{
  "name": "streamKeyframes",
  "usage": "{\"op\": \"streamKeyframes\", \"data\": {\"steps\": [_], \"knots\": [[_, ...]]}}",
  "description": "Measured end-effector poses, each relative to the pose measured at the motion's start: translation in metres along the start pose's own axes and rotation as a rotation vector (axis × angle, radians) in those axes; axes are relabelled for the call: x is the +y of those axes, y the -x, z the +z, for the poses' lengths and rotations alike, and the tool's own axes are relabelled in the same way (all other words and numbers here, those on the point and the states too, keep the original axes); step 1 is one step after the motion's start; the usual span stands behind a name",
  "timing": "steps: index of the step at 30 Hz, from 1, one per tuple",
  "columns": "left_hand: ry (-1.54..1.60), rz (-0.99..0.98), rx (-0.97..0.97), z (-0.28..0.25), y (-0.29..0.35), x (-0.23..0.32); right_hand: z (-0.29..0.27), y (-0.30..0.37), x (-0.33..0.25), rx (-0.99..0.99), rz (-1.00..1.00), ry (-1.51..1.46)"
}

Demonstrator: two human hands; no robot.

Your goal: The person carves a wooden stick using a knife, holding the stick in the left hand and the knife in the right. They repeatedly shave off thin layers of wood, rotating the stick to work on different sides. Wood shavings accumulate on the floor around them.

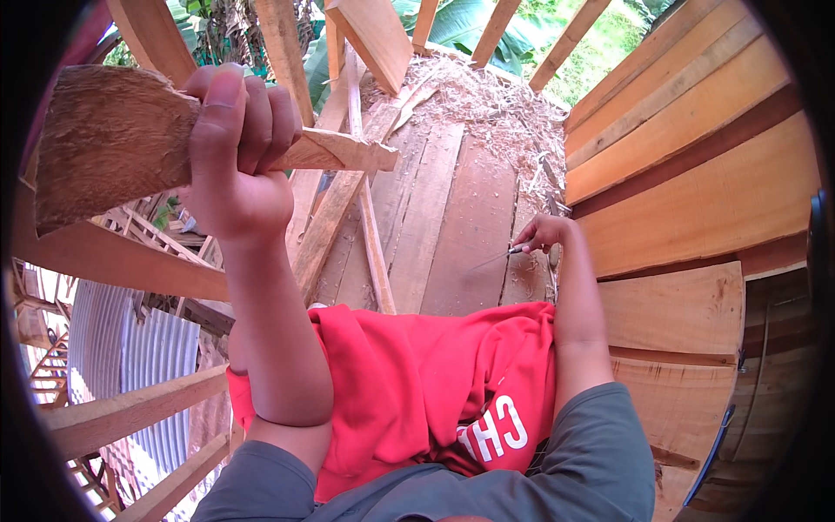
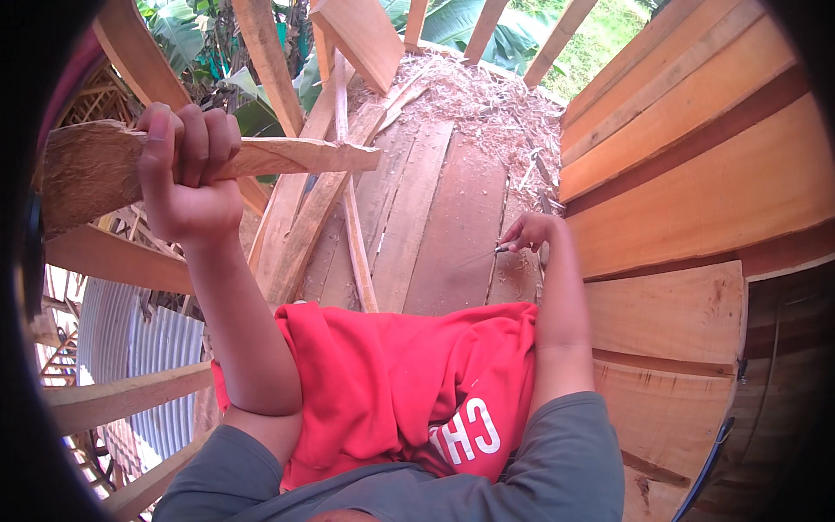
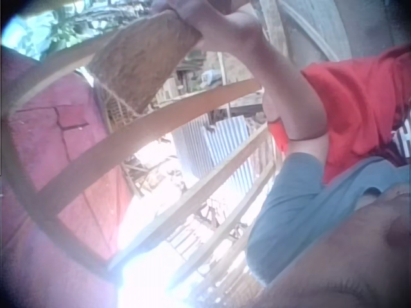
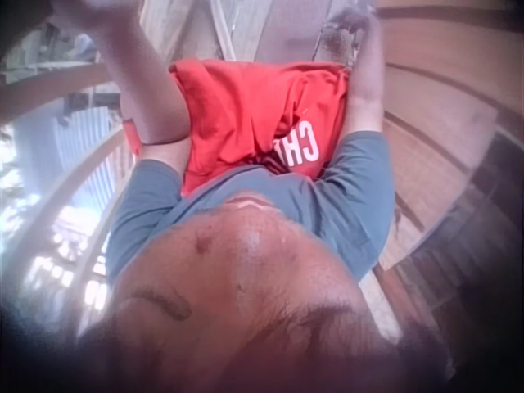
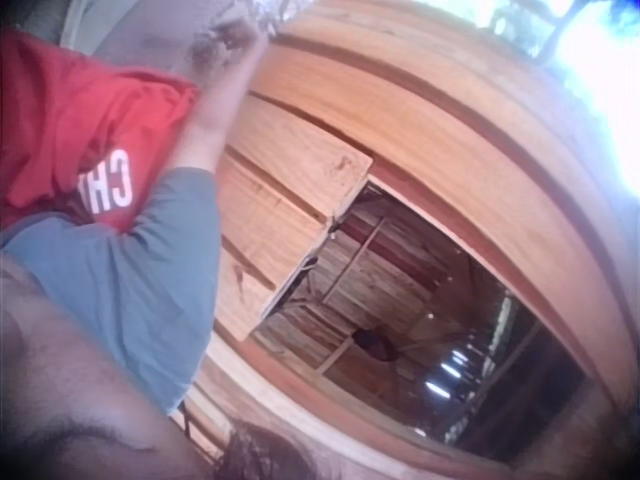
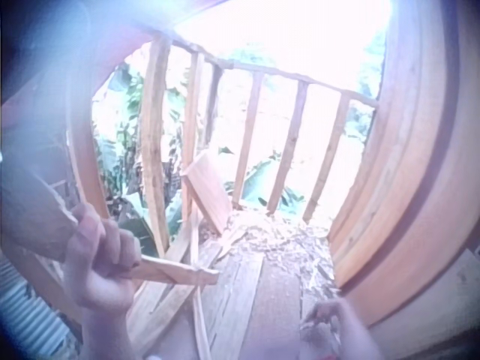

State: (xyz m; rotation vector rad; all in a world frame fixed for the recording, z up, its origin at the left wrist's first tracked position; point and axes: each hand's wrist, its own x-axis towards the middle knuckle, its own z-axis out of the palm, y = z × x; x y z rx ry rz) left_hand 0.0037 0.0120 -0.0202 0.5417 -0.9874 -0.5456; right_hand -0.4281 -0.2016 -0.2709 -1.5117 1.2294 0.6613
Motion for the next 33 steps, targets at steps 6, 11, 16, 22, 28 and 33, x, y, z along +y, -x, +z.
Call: {"op": "streamKeyframes", "data": {"steps": [6,11,16,22,28,33], "knots": [[0.009,-0.030,0.013,0.006,0.002,-0.004,0.003,-0.027,0.010,1.003,0.024,-0.297],[0.017,-0.021,-0.006,0.000,0.002,-0.009,-0.004,-0.022,-0.003,0.573,-0.163,-0.147],[0.022,-0.037,-0.021,0.005,0.003,-0.016,0.003,-0.039,0.007,0.640,-0.170,0.015],[0.036,-0.087,-0.037,0.014,0.004,-0.026,-0.013,-0.055,0.029,1.010,-0.231,-0.057],[0.181,-0.097,-0.033,0.018,0.008,-0.047,-0.002,-0.053,0.004,1.177,-0.084,0.003],[0.187,-0.135,-0.055,0.030,0.012,-0.054,-0.020,-0.042,0.011,0.814,-0.317,-0.086]]}}
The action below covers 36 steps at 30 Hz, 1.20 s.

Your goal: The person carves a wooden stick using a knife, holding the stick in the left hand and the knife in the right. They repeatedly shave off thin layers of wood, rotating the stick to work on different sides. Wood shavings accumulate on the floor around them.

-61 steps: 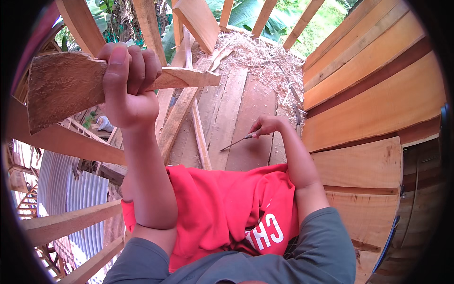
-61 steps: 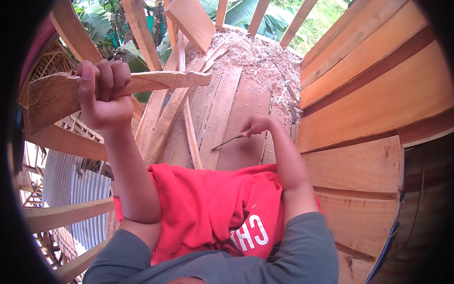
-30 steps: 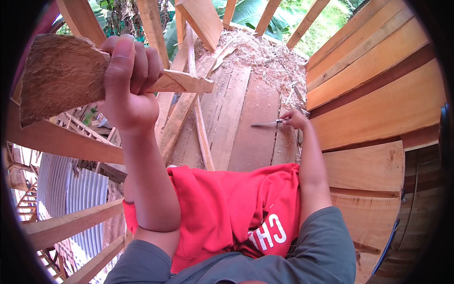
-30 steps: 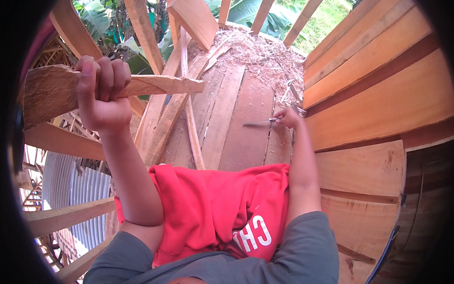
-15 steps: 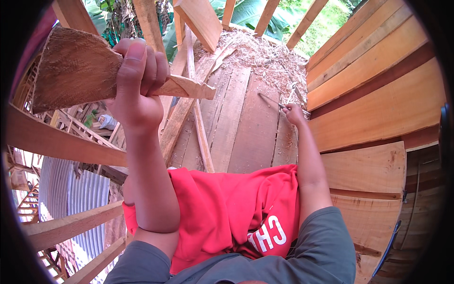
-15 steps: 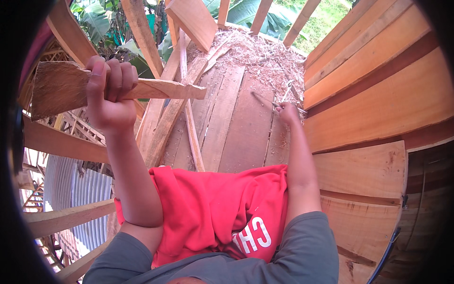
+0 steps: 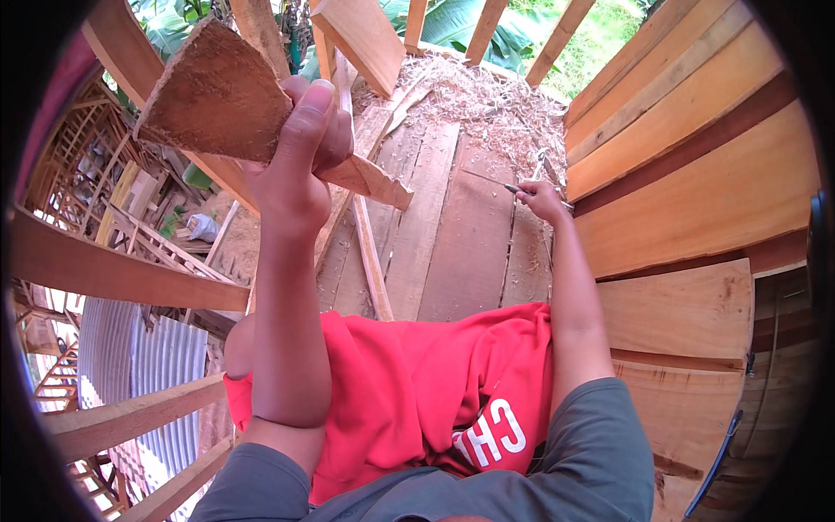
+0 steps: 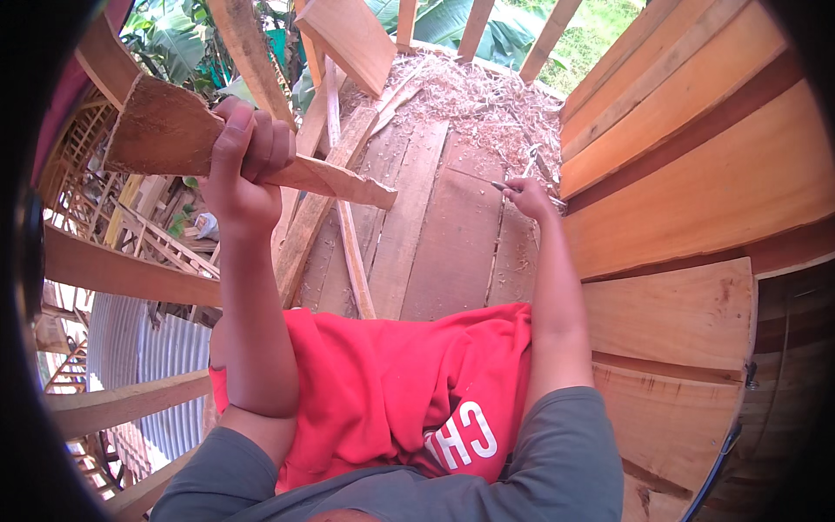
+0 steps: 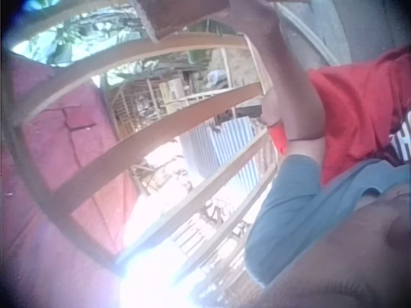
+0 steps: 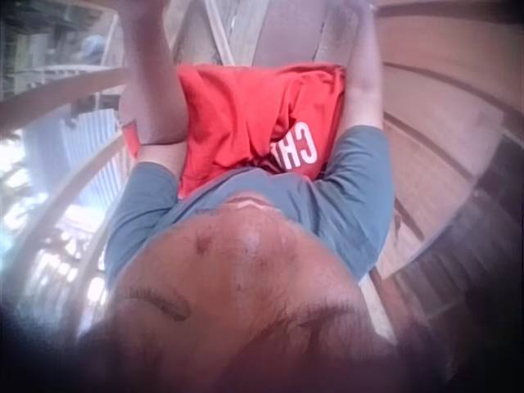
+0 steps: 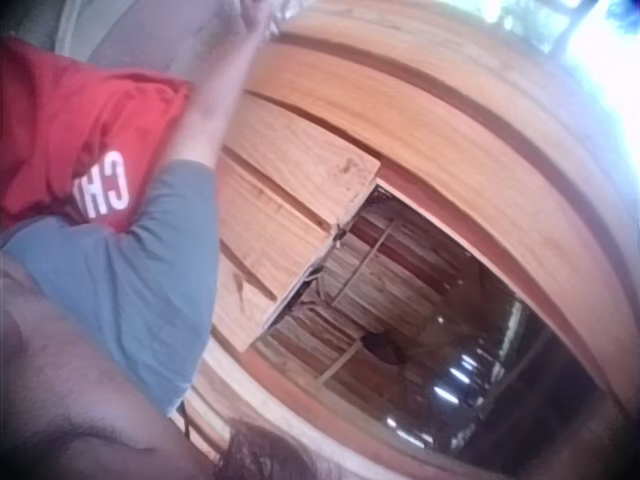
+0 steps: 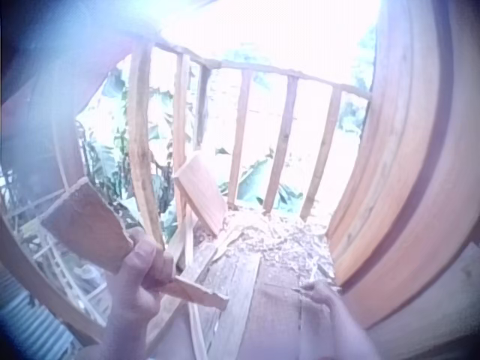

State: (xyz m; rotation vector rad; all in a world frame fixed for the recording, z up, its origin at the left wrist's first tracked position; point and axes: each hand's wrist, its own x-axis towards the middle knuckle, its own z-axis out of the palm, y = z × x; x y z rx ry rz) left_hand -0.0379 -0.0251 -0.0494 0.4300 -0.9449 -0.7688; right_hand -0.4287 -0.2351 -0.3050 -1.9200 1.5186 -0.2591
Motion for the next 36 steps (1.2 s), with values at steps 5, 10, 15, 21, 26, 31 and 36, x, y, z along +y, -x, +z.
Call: {"op": "streamKeyframes", "data": {"steps": [5,10,15,21,26,31,36], "knots": [[-0.015,0.009,-0.029,-0.005,-0.002,-0.001,0.015,-0.002,-0.019,0.235,0.106,0.198],[-0.159,-0.069,-0.028,-0.003,-0.006,0.003,0.004,-0.013,0.000,0.114,0.034,0.105],[-0.159,-0.087,-0.025,-0.002,-0.006,0.004,0.017,-0.020,-0.022,0.386,0.089,0.229],[-0.142,-0.091,-0.067,-0.006,-0.008,0.003,0.022,-0.031,-0.055,0.040,-0.216,-0.048],[-0.122,-0.088,-0.071,-0.001,-0.008,0.003,0.046,-0.037,-0.083,-0.068,-0.266,0.033],[-0.144,-0.118,-0.141,0.001,-0.008,0.007,0.054,-0.035,-0.103,0.386,0.095,0.220],[-0.104,-0.125,-0.270,0.001,-0.008,0.006,0.058,-0.038,-0.091,0.202,-0.407,0.007]]}}
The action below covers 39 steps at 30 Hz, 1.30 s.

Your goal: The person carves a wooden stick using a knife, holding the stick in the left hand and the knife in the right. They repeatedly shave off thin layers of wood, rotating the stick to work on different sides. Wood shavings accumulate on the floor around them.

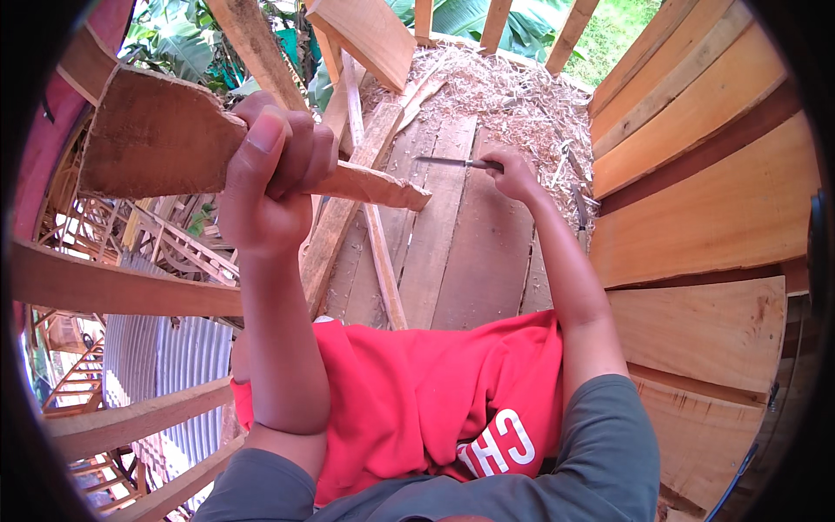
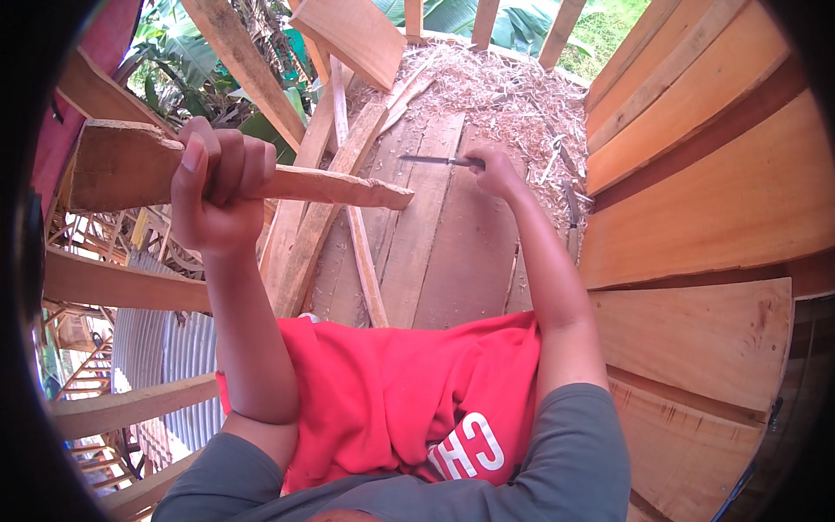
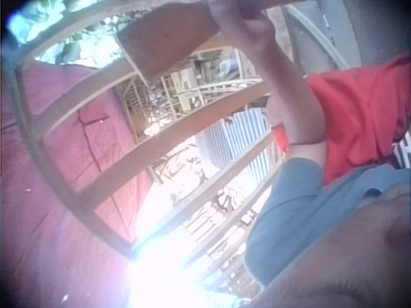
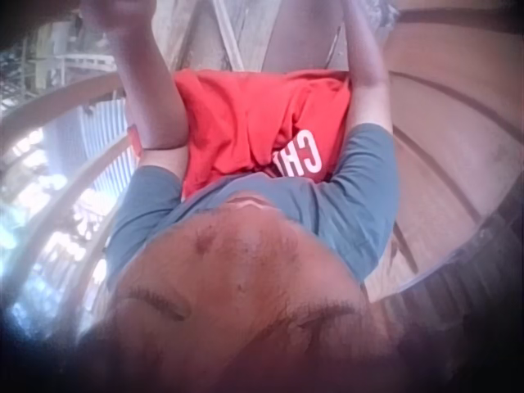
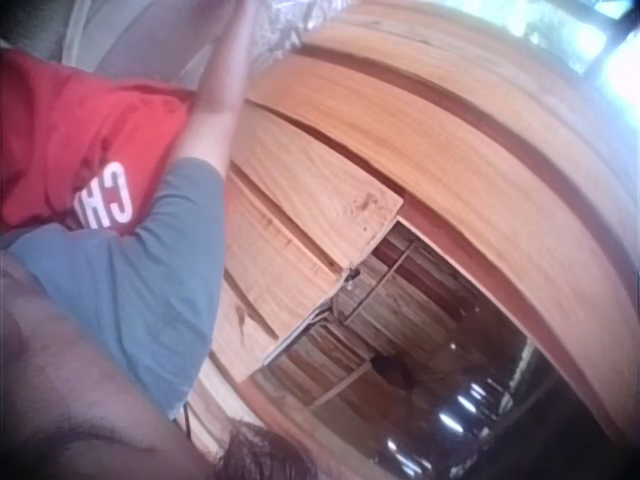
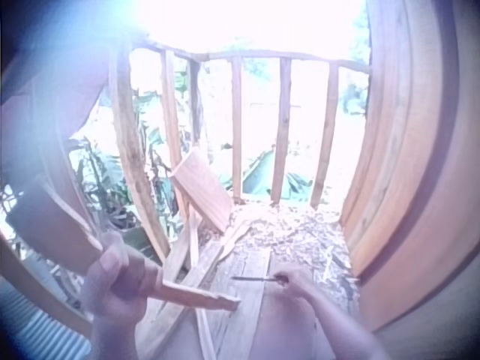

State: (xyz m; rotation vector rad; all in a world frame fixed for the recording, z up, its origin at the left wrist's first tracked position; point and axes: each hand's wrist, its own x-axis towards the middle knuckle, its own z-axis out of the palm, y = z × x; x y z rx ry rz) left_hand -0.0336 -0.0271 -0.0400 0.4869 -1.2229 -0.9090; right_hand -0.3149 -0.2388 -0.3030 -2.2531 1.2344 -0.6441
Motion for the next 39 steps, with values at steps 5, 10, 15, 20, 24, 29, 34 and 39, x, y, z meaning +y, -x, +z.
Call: {"op": "streamKeyframes", "data": {"steps": [5,10,15,20,24,29,34,39], "knots": [[0.002,0.015,-0.144,-0.004,-0.002,-0.001,0.022,-0.003,-0.012,0.123,0.293,0.022],[-0.004,0.027,-0.160,-0.003,-0.002,-0.001,0.026,-0.008,-0.016,0.125,0.212,-0.084],[-0.005,0.030,-0.178,-0.003,-0.003,-0.001,0.041,-0.004,-0.019,0.112,0.207,0.004],[0.008,0.024,-0.157,-0.002,-0.002,-0.001,0.022,-0.014,-0.012,0.129,0.286,-0.058],[0.012,0.018,-0.141,-0.006,0.000,-0.001,0.005,-0.007,-0.019,-0.426,0.016,-0.137],[0.011,0.028,-0.173,-0.001,-0.003,-0.002,0.018,-0.010,-0.012,0.133,0.314,0.052],[0.002,0.019,-0.173,-0.007,-0.001,-0.001,0.009,-0.010,-0.018,-0.230,0.079,-0.118],[0.006,0.021,-0.171,-0.003,-0.001,-0.002,0.031,-0.014,-0.025,0.173,0.284,-0.006]]}}
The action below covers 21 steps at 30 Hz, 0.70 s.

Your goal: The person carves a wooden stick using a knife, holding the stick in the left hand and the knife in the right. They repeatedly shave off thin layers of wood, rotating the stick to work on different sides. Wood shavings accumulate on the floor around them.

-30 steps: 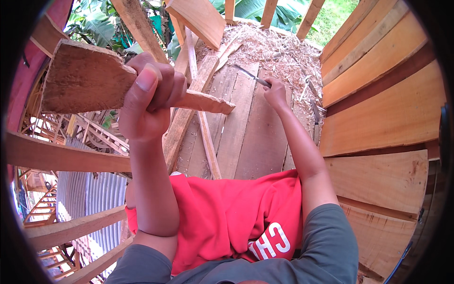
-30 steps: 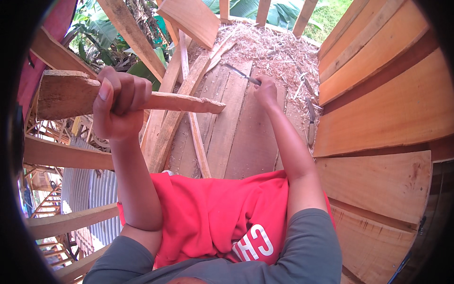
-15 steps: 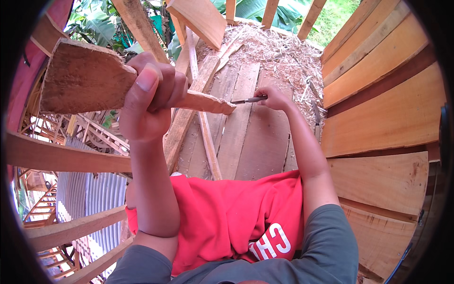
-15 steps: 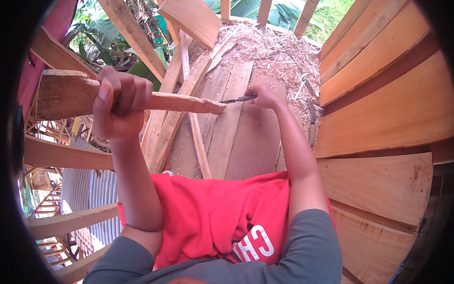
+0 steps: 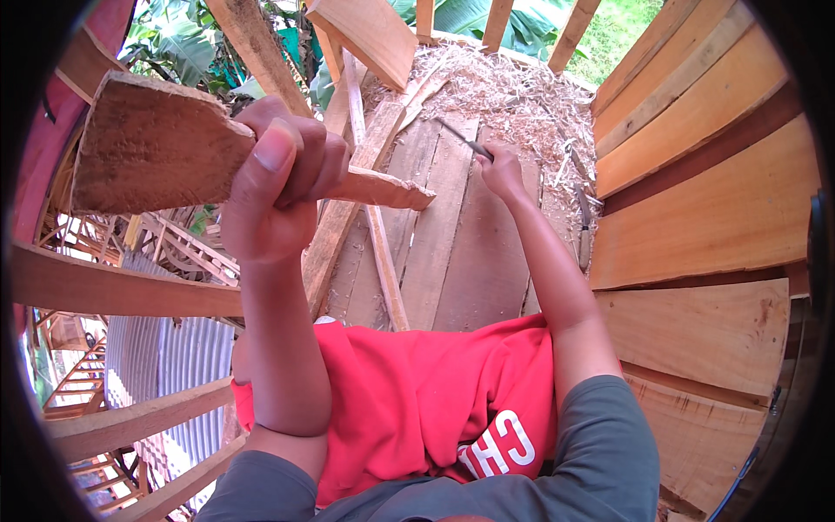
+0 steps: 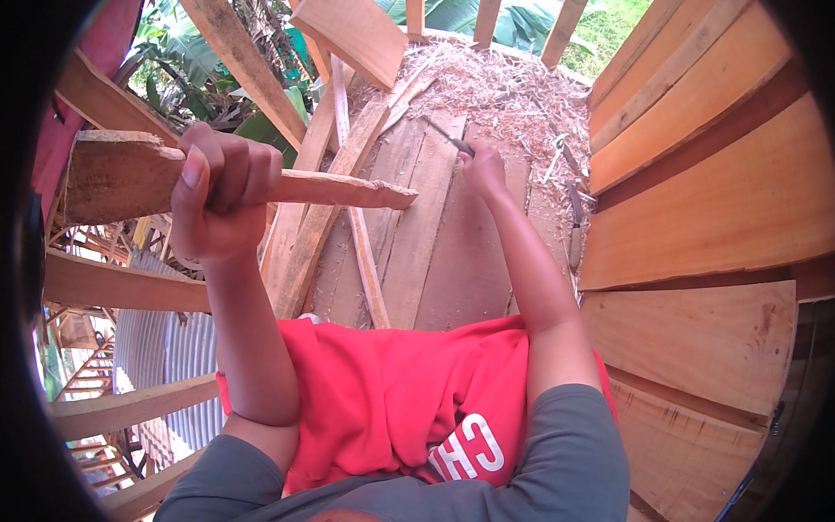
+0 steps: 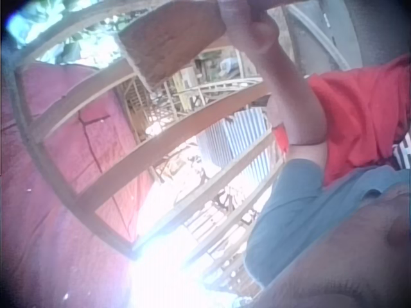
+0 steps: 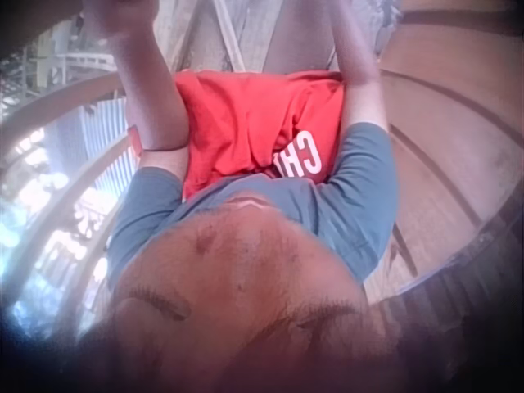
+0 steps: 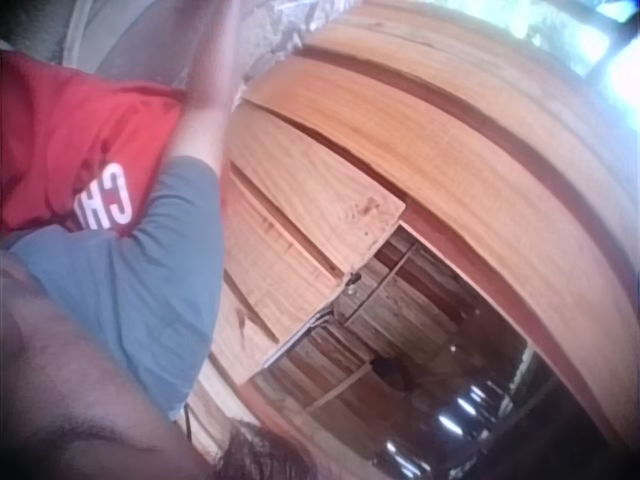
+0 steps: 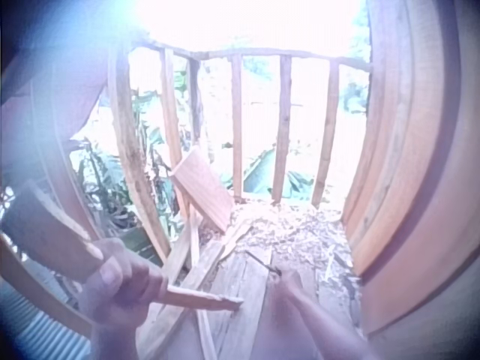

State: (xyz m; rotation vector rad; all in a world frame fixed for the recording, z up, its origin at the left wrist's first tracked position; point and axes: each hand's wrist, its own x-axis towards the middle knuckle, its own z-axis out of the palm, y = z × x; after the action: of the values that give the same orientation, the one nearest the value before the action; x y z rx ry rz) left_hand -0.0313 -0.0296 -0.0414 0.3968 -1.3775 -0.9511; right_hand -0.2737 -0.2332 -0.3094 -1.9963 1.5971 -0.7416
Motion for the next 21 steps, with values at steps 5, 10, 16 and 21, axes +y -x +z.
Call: {"op": "streamKeyframes", "data": {"steps": [5,10,16,21], "knots": [[-0.005,0.001,0.000,0.000,-0.001,0.001,-0.013,-0.011,0.018,-0.332,-0.140,-0.135],[0.002,0.005,-0.023,-0.002,-0.001,0.000,-0.008,-0.002,0.007,-0.374,-0.122,-0.058],[0.011,0.001,-0.014,0.000,-0.001,0.002,0.003,-0.008,0.013,-0.121,-0.077,-0.160],[-0.009,0.005,-0.002,-0.001,0.000,-0.002,0.011,0.000,0.008,-0.347,-0.114,-0.204]]}}
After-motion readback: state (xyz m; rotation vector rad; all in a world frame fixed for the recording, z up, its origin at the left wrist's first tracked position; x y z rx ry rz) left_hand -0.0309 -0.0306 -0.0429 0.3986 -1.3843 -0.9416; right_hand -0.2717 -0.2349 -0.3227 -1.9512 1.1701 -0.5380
